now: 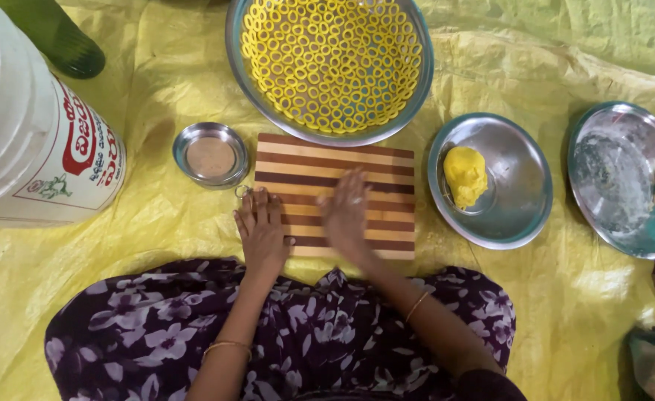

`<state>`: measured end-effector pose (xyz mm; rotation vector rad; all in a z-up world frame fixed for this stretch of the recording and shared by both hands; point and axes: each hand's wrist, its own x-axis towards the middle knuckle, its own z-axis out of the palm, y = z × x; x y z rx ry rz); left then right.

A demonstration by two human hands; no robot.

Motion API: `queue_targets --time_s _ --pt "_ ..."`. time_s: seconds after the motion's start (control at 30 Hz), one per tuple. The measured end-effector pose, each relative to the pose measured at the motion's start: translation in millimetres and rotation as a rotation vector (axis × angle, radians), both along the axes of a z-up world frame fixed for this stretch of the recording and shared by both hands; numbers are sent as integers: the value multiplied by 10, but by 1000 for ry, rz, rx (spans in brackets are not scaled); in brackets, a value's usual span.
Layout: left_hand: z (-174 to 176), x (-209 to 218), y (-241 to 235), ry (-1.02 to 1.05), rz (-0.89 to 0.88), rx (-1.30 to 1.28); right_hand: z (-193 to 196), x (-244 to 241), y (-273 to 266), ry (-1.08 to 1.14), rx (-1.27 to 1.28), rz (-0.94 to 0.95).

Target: The person sits on a yellow tarp and repeatedly takes small pieces of yellow dough, rolls them into thin ropes on a wooden board, and joins the ends to form rings. The finished rings are placed into a large metal tray. A second person is visible kneading dough in a separate bowl to the right.

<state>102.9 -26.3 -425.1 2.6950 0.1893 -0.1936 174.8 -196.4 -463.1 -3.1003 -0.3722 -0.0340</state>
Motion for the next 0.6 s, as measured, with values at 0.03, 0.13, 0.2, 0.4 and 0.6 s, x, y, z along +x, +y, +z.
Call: queue_targets --time_s 0.03,0.13,0.2,0.4,0.6 --pt "-10 -26 3 5 1 -4 18 171 -173 -100 -91 -61" --pt "-28 5 -22 -11 1 9 126 589 -621 -226 -8 -203" --pt "-41 4 -39 -14 1 24 209 658 -726 -226 85 -213" --pt "-18 14 -35 18 6 39 192 -171 120 110 -155 106" --pt "-46 3 -31 27 -1 49 220 389 -312 94 -264 -234"
